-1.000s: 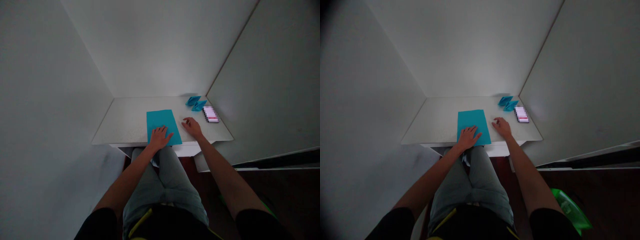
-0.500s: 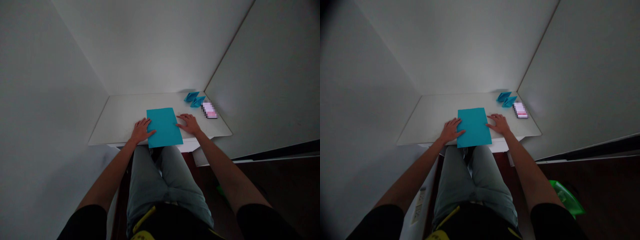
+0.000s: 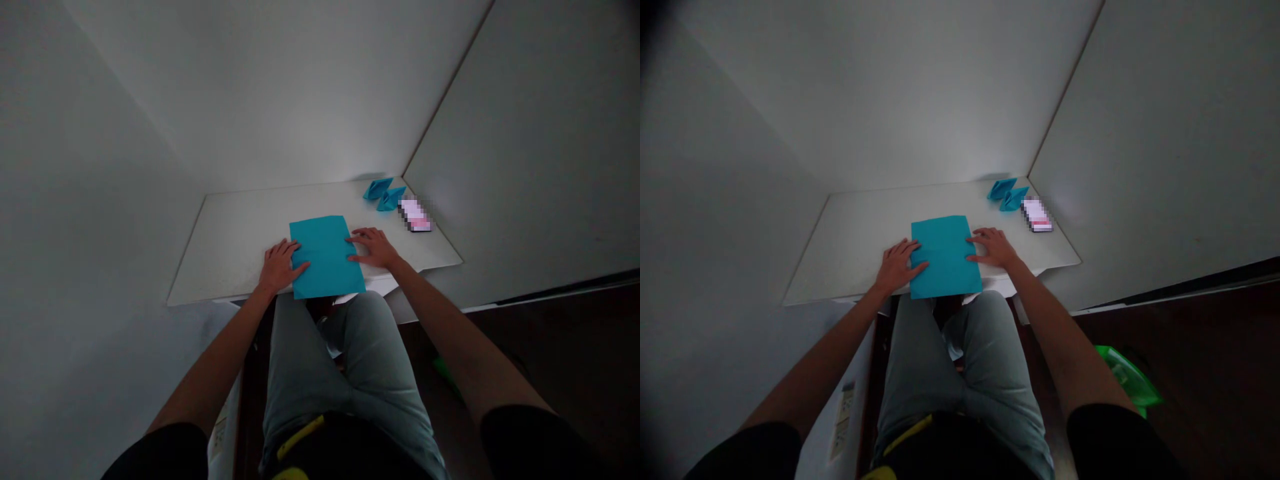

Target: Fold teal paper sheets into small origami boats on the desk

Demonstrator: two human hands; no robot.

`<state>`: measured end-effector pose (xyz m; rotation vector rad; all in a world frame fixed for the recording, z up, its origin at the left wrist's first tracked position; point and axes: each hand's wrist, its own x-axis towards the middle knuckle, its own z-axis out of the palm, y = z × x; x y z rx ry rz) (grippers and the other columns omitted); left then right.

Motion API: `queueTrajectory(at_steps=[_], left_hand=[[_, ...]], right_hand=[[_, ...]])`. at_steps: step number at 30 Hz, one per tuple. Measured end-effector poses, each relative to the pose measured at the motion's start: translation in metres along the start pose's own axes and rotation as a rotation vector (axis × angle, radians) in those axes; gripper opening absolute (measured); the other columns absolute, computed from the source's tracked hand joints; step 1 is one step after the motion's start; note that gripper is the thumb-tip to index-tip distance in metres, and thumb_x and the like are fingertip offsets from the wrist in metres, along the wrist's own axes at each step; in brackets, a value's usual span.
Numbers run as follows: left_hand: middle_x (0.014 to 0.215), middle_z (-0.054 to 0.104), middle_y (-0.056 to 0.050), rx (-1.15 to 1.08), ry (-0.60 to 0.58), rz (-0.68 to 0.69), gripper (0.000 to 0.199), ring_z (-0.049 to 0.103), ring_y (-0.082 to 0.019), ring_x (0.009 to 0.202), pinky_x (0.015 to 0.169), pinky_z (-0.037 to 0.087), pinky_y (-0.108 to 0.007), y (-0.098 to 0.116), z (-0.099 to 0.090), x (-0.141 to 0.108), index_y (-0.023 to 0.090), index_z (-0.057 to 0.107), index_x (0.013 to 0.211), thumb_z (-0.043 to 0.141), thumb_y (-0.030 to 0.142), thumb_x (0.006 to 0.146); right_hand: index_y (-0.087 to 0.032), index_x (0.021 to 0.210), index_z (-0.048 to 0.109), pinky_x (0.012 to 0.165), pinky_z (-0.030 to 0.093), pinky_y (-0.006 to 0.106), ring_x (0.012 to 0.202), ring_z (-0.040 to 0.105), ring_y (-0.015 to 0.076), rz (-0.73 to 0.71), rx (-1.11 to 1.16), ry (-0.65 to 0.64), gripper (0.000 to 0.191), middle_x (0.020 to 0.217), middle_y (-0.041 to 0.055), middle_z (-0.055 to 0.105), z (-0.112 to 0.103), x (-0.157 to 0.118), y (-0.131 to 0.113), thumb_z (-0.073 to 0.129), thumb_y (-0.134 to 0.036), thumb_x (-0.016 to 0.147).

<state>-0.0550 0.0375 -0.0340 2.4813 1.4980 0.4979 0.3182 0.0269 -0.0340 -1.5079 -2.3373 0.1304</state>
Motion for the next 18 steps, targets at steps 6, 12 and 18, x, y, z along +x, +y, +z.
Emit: queueTrajectory(at_steps=[6,12,18], left_hand=[[0.165,0.057,-0.012,-0.002,0.006,-0.024,0.068,0.044,-0.035,0.159,0.129,0.032,-0.054,-0.0021,-0.0014,0.0002,0.025,0.056,0.156,0.061,0.065,0.101],[0.166,0.055,-0.015,0.010,0.009,-0.059,0.074,0.045,-0.034,0.159,0.130,0.031,-0.053,-0.0016,-0.0024,-0.0002,0.022,0.051,0.160,0.063,0.065,0.100],[0.165,0.056,-0.014,-0.002,0.032,-0.067,0.072,0.046,-0.033,0.159,0.130,0.032,-0.053,-0.0007,-0.0038,0.0008,0.023,0.051,0.159,0.064,0.061,0.100]], right_hand=[[-0.034,0.159,0.059,0.117,0.041,0.059,0.144,0.053,0.0397,-0.044,0.010,-0.078,0.072,0.167,0.0075,0.055,-0.0034,0.0043,-0.0038,0.065,-0.072,0.097],[-0.033,0.153,0.064,0.118,0.040,0.060,0.147,0.051,0.0394,-0.067,0.037,-0.120,0.066,0.168,0.0049,0.055,-0.0028,0.0079,-0.0025,0.056,-0.073,0.101],[-0.028,0.156,0.061,0.117,0.041,0.059,0.142,0.054,0.0402,-0.089,0.075,-0.073,0.074,0.159,0.0107,0.063,-0.0010,0.0094,-0.0018,0.054,-0.076,0.101]])
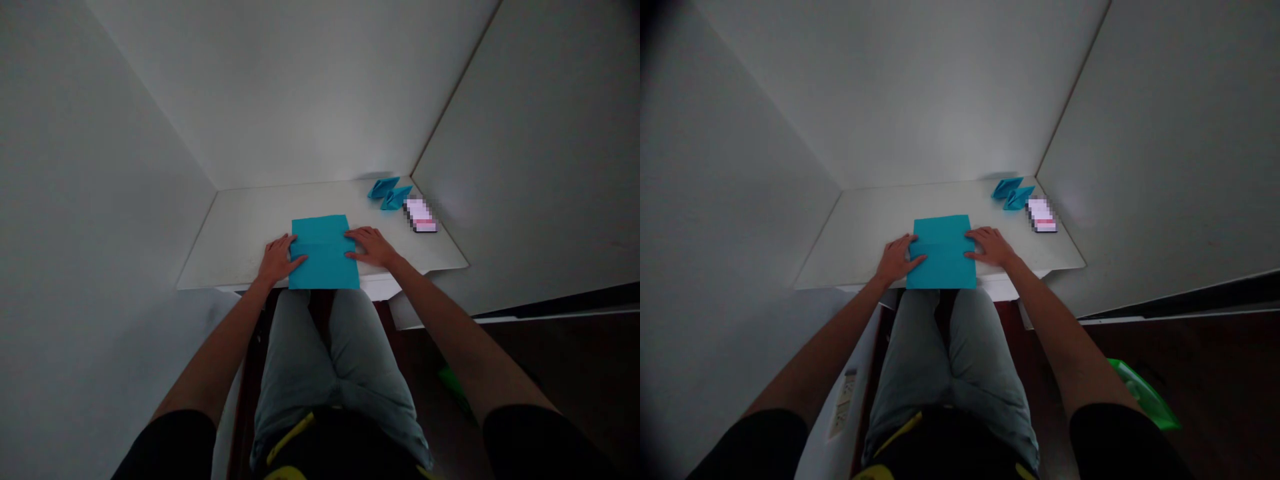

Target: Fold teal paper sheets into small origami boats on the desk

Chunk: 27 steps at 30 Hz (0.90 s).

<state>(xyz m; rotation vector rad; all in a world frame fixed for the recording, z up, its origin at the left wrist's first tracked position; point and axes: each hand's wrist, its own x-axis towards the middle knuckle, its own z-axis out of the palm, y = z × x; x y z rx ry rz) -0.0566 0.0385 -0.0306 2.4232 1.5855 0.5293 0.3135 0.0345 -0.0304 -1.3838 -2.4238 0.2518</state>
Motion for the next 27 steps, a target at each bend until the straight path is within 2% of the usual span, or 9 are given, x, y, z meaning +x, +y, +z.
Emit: queueTrajectory(at_steps=[6,14,27], left_hand=[[0.163,0.059,-0.013,-0.007,0.007,-0.018,0.065,0.049,-0.032,0.157,0.129,0.034,-0.050,0.0072,-0.0067,0.0005,0.023,0.055,0.155,0.065,0.057,0.100],[0.159,0.062,-0.012,-0.014,0.028,-0.021,0.061,0.052,-0.032,0.154,0.128,0.036,-0.051,0.0081,-0.0075,-0.0015,0.025,0.056,0.152,0.067,0.055,0.100],[0.157,0.065,-0.011,-0.034,0.025,-0.032,0.051,0.054,-0.028,0.153,0.129,0.037,-0.048,0.0085,-0.0083,0.0005,0.025,0.062,0.149,0.062,0.048,0.104]], right_hand=[[-0.033,0.150,0.067,0.121,0.039,0.061,0.147,0.051,0.0398,-0.024,0.018,0.008,0.061,0.162,0.0064,0.061,0.0015,-0.0006,0.0016,0.058,-0.069,0.102],[-0.032,0.163,0.054,0.127,0.034,0.064,0.161,0.039,0.0392,-0.017,0.011,-0.038,0.070,0.172,0.0050,0.049,0.0058,0.0039,0.0047,0.056,-0.069,0.103],[-0.038,0.148,0.069,0.117,0.041,0.062,0.140,0.054,0.0380,-0.041,0.025,0.029,0.052,0.157,0.0052,0.065,0.0034,0.0022,0.0051,0.059,-0.064,0.104]])
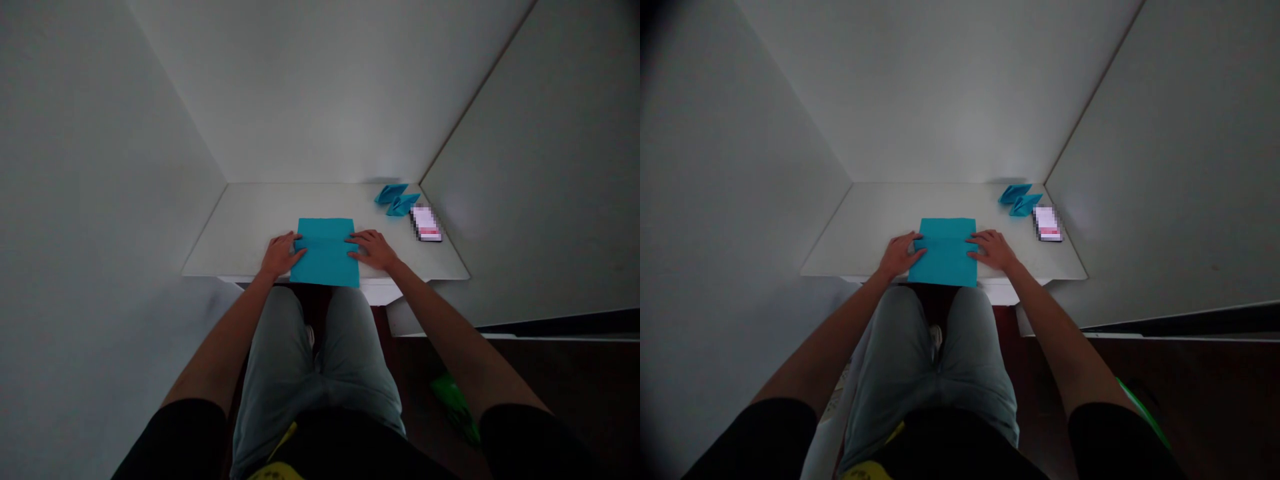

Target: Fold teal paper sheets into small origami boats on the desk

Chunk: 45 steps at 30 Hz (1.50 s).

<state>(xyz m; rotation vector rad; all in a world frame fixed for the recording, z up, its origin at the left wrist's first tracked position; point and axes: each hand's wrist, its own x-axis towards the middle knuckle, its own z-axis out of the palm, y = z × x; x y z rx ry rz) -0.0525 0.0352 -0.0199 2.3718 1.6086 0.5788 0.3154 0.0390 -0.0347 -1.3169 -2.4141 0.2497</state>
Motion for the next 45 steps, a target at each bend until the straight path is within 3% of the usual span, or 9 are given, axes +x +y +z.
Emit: queueTrajectory(at_steps=[9,19,21,24,26,29,34,38,45], left_hand=[[0.151,0.070,-0.008,0.007,-0.007,0.038,0.043,0.057,-0.026,0.151,0.127,0.041,-0.047,-0.006,0.004,0.001,0.027,0.068,0.145,0.059,0.046,0.107],[0.145,0.074,-0.010,-0.032,0.020,0.044,0.034,0.065,-0.027,0.141,0.125,0.044,-0.048,-0.004,0.005,0.001,0.025,0.075,0.129,0.052,0.038,0.108],[0.134,0.078,-0.012,-0.092,0.064,-0.012,0.032,0.071,-0.028,0.129,0.118,0.049,-0.047,-0.002,0.006,0.000,0.024,0.074,0.123,0.051,0.040,0.108],[0.097,0.079,-0.007,-0.295,0.170,-0.130,0.033,0.074,-0.024,0.092,0.088,0.057,-0.037,0.005,0.007,0.002,0.024,0.068,0.109,0.044,0.046,0.111],[0.077,0.068,-0.001,-0.434,0.242,-0.185,0.035,0.064,-0.019,0.070,0.068,0.050,-0.031,0.010,0.004,0.007,0.024,0.063,0.103,0.041,0.050,0.112],[0.069,0.060,0.002,-0.545,0.310,-0.205,0.035,0.056,-0.017,0.062,0.059,0.039,-0.029,0.017,-0.005,0.020,0.024,0.060,0.101,0.044,0.054,0.111],[0.082,0.073,-0.003,-0.420,0.275,-0.248,0.031,0.067,-0.021,0.075,0.070,0.045,-0.032,0.014,-0.011,0.034,0.023,0.064,0.098,0.048,0.047,0.110],[0.101,0.080,-0.009,-0.259,0.181,-0.288,0.027,0.075,-0.026,0.096,0.090,0.052,-0.038,0.006,0.005,0.024,0.022,0.069,0.116,0.057,0.044,0.106],[0.135,0.074,-0.016,-0.173,0.070,-0.095,0.099,0.071,-0.036,0.124,0.116,0.047,-0.051,0.005,0.016,0.012,0.018,0.043,0.162,0.091,0.052,0.082]], right_hand=[[-0.032,0.119,0.084,0.111,0.045,0.056,0.131,0.062,0.0348,0.020,0.007,0.059,0.039,0.144,0.0058,0.075,0.003,0.002,0.008,0.055,-0.055,0.107],[-0.023,0.118,0.079,0.106,0.053,0.053,0.117,0.071,0.0348,0.211,0.193,0.192,0.056,0.120,0.0130,0.081,0.010,0.009,0.000,0.043,-0.064,0.106],[-0.024,0.114,0.074,0.095,0.057,0.048,0.101,0.072,0.0311,0.284,0.310,0.267,0.057,0.106,0.0094,0.080,0.017,0.011,-0.013,0.041,-0.069,0.106],[-0.027,0.105,0.066,0.075,0.057,0.039,0.080,0.066,0.0252,0.403,0.488,0.378,0.058,0.082,0.0025,0.069,0.024,0.020,-0.033,0.040,-0.079,0.102],[-0.028,0.103,0.061,0.065,0.054,0.035,0.072,0.061,0.0234,0.441,0.589,0.407,0.060,0.074,0.0002,0.062,0.024,0.030,-0.040,0.043,-0.085,0.099],[-0.028,0.107,0.060,0.061,0.053,0.035,0.069,0.061,0.0231,0.459,0.699,0.440,0.061,0.075,0.0005,0.062,0.016,0.046,-0.040,0.047,-0.086,0.096],[-0.027,0.118,0.062,0.081,0.059,0.042,0.091,0.070,0.0273,0.426,0.639,0.400,0.060,0.105,0.0065,0.076,0.011,0.048,-0.024,0.063,-0.080,0.088],[-0.024,0.124,0.067,0.086,0.056,0.045,0.087,0.071,0.0284,0.468,0.318,0.220,0.056,0.101,0.0075,0.077,0.025,0.028,-0.019,0.072,-0.064,0.085],[-0.022,0.122,0.073,0.083,0.054,0.042,0.083,0.071,0.0268,0.406,0.162,0.183,0.043,0.095,0.0065,0.078,0.032,0.015,-0.025,0.070,-0.054,0.093]])
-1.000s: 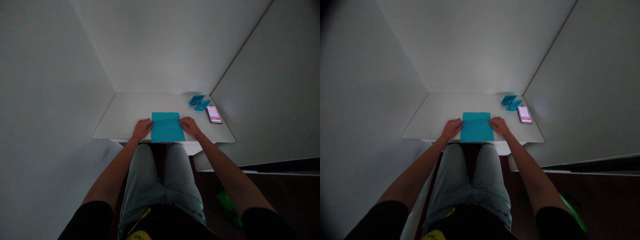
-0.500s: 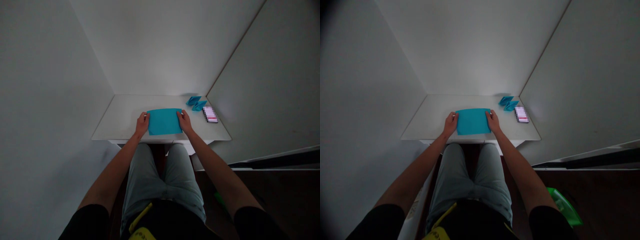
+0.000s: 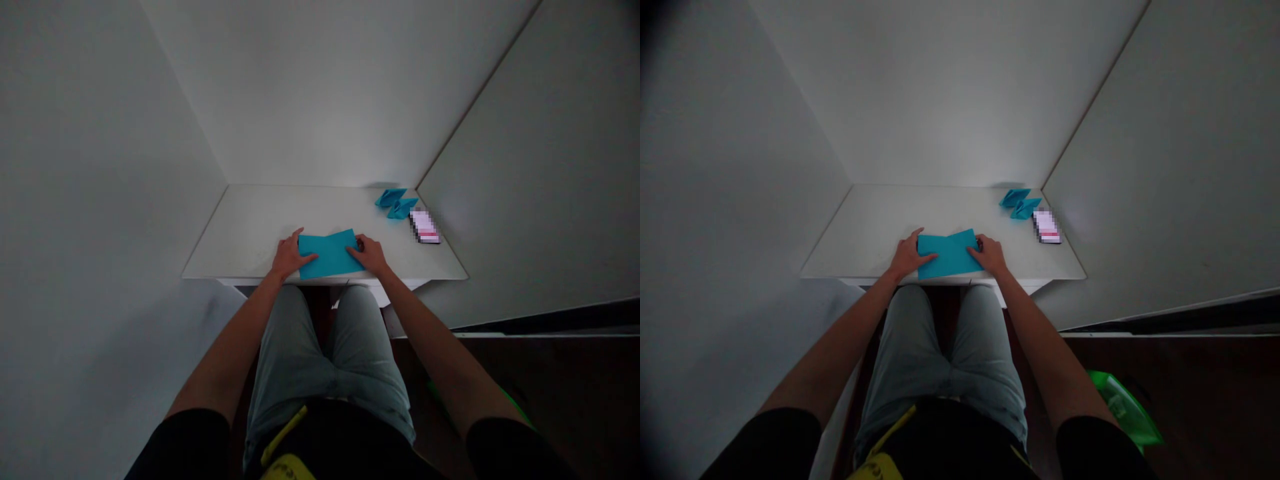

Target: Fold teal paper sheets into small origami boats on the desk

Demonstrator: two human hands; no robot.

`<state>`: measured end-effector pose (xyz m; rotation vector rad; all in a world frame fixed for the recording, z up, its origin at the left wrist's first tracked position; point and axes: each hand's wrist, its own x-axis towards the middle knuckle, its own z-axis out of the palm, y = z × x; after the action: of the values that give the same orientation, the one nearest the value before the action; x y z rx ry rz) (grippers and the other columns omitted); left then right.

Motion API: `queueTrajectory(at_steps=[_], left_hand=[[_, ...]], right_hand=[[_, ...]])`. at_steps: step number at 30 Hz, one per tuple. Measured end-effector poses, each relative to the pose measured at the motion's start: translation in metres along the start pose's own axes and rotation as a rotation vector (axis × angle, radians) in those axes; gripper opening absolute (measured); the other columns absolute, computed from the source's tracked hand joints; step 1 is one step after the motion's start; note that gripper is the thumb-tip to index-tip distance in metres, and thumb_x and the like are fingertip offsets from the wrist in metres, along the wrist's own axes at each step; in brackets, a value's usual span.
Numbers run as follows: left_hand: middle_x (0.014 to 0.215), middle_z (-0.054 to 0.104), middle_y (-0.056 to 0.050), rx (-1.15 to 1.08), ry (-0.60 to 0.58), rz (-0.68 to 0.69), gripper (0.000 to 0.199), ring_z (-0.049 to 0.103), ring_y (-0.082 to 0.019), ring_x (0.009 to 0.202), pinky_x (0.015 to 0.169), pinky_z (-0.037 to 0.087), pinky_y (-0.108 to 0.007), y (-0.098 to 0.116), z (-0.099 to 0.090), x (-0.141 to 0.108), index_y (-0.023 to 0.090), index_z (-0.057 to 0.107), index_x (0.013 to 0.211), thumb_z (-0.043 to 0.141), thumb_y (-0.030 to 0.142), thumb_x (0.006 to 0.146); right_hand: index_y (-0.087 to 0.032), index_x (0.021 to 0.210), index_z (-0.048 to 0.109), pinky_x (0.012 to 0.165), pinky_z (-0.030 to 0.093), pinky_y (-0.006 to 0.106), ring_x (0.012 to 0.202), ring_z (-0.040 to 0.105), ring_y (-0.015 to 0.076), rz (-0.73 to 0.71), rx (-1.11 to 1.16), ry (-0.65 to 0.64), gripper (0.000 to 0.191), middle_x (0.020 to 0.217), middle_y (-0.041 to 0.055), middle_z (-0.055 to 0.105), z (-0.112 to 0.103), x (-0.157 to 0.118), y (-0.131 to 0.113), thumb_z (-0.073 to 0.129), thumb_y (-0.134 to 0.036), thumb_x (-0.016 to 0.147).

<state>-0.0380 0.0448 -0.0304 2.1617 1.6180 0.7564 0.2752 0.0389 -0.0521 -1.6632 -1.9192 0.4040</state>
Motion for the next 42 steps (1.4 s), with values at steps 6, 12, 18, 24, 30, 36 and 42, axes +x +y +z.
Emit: queueTrajectory(at_steps=[6,12,18,24,30,36,42], left_hand=[[0.136,0.074,-0.016,-0.002,0.040,0.054,0.080,0.071,-0.034,0.124,0.111,0.053,-0.048,0.001,0.001,0.000,0.019,0.050,0.159,0.084,0.039,0.090],[0.137,0.076,-0.011,0.072,-0.078,0.360,0.031,0.069,-0.029,0.130,0.116,0.052,-0.049,0.004,0.006,-0.007,0.024,0.077,0.130,0.066,0.027,0.101],[0.158,0.063,-0.016,0.060,-0.136,0.455,0.072,0.059,-0.036,0.148,0.129,0.040,-0.058,0.003,0.009,-0.020,0.020,0.066,0.150,0.082,0.055,0.089],[0.148,0.071,-0.014,-0.050,-0.173,0.484,0.068,0.063,-0.034,0.143,0.128,0.045,-0.054,-0.002,0.005,-0.025,0.021,0.074,0.139,0.089,0.054,0.081],[0.146,0.073,-0.012,-0.140,-0.220,0.435,0.054,0.064,-0.032,0.144,0.133,0.038,-0.057,-0.007,0.006,-0.021,0.022,0.079,0.130,0.082,0.054,0.087],[0.154,0.067,-0.012,-0.136,-0.273,0.458,0.072,0.059,-0.034,0.149,0.135,0.033,-0.059,-0.007,0.002,-0.021,0.024,0.075,0.137,0.092,0.056,0.075],[0.149,0.071,-0.011,-0.201,-0.266,0.416,0.054,0.063,-0.031,0.145,0.135,0.032,-0.058,-0.006,0.003,-0.021,0.024,0.079,0.130,0.084,0.052,0.084]], right_hand=[[-0.024,0.139,0.071,0.105,0.053,0.051,0.118,0.071,0.0335,-0.299,0.033,0.005,0.050,0.136,0.0121,0.076,-0.004,-0.007,-0.008,0.069,-0.053,0.098],[-0.031,0.140,0.072,0.114,0.047,0.056,0.140,0.063,0.0349,-0.475,-0.079,-0.152,0.043,0.154,0.0061,0.068,-0.004,-0.016,-0.021,0.064,-0.053,0.104],[-0.028,0.144,0.069,0.113,0.045,0.055,0.140,0.061,0.0360,-0.500,-0.097,-0.171,0.054,0.152,0.0107,0.069,-0.003,-0.022,-0.022,0.069,-0.058,0.100],[-0.026,0.147,0.068,0.109,0.044,0.056,0.128,0.060,0.0387,-0.484,-0.147,-0.189,0.076,0.142,0.0149,0.071,-0.008,-0.035,-0.021,0.078,-0.073,0.088],[-0.029,0.146,0.071,0.108,0.044,0.056,0.126,0.060,0.0381,-0.459,-0.077,-0.203,0.070,0.135,0.0145,0.071,-0.011,-0.036,-0.019,0.076,-0.072,0.091],[-0.030,0.147,0.071,0.107,0.046,0.059,0.122,0.061,0.0387,-0.484,-0.054,-0.195,0.080,0.133,0.0148,0.071,-0.009,-0.036,-0.015,0.082,-0.076,0.082],[-0.028,0.135,0.079,0.106,0.050,0.057,0.116,0.066,0.0344,-0.506,0.072,-0.184,0.064,0.128,0.0141,0.073,-0.010,-0.033,-0.013,0.079,-0.071,0.088]])
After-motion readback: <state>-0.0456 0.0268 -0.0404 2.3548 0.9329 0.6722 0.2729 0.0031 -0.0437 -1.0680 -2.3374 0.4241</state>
